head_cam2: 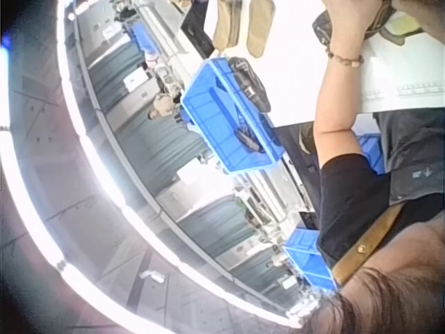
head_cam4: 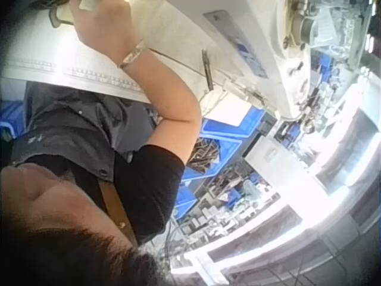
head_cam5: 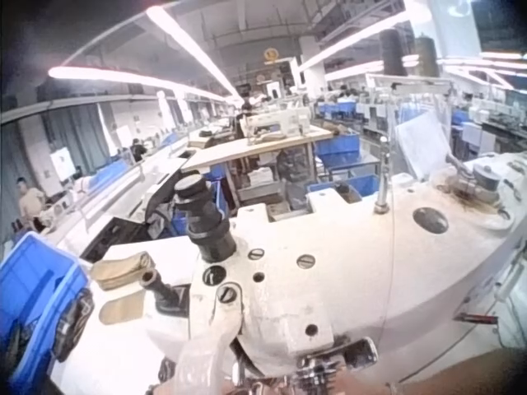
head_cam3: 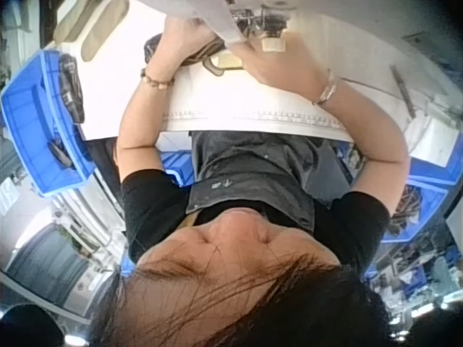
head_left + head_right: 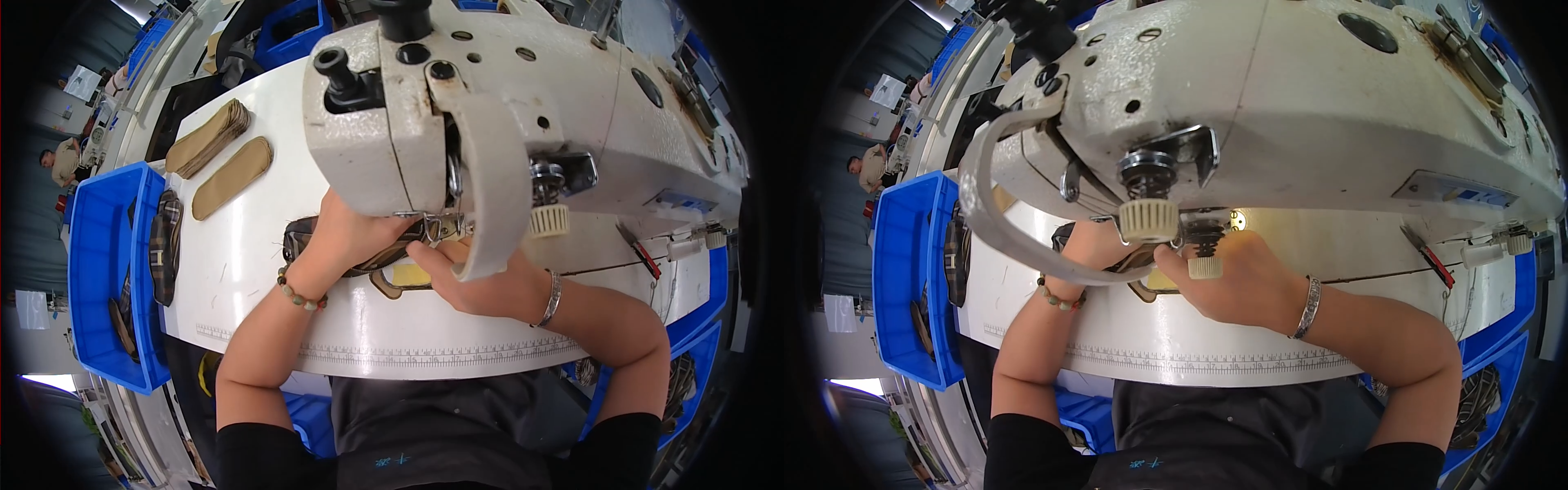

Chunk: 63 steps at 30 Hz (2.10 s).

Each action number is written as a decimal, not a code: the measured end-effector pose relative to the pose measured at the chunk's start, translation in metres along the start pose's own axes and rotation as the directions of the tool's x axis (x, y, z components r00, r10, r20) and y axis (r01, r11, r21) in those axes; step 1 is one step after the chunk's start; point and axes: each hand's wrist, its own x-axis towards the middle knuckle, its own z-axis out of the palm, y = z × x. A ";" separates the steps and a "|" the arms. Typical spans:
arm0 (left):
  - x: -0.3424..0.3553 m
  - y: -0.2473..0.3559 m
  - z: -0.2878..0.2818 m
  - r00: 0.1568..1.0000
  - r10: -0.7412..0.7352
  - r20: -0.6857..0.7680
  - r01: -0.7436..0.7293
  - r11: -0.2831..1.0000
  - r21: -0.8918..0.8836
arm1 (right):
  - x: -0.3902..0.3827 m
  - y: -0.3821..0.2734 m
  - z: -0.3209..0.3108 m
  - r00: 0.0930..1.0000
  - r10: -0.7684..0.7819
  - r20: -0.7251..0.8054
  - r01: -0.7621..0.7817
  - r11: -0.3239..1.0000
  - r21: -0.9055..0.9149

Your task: Sewing and assembling pieces of a shoe using an industrial sewing machine.

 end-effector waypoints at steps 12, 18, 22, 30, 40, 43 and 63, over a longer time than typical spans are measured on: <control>-0.026 0.011 -0.017 0.947 0.284 0.148 -0.320 0.816 0.481 | 0.003 0.005 0.001 0.995 0.076 0.058 -0.073 0.996 -0.046; -0.025 0.002 -0.005 0.866 0.480 0.139 -0.452 0.633 0.628 | 0.001 0.004 0.001 0.990 0.059 0.131 -0.060 0.998 0.005; -0.031 0.020 -0.006 0.923 0.333 0.191 -0.374 0.660 0.651 | 0.003 0.002 -0.008 0.989 -0.141 0.046 0.147 0.967 -0.207; -0.033 0.020 -0.008 0.951 0.251 0.182 -0.310 0.773 0.553 | 0.003 0.005 -0.006 0.951 -0.263 -0.164 0.215 0.940 -0.264; -0.026 -0.001 0.005 0.874 0.468 0.127 -0.478 0.786 0.393 | 0.001 0.002 -0.009 0.957 -0.136 -0.258 0.142 0.990 0.001; -0.029 0.006 0.004 0.919 0.374 0.129 -0.394 0.836 0.383 | -0.011 -0.009 -0.018 0.978 -0.011 0.209 0.075 0.950 -0.302; -0.035 0.006 0.009 0.927 0.331 0.178 -0.376 0.817 0.437 | -0.011 -0.015 -0.007 0.979 -0.109 0.174 0.147 0.963 -0.226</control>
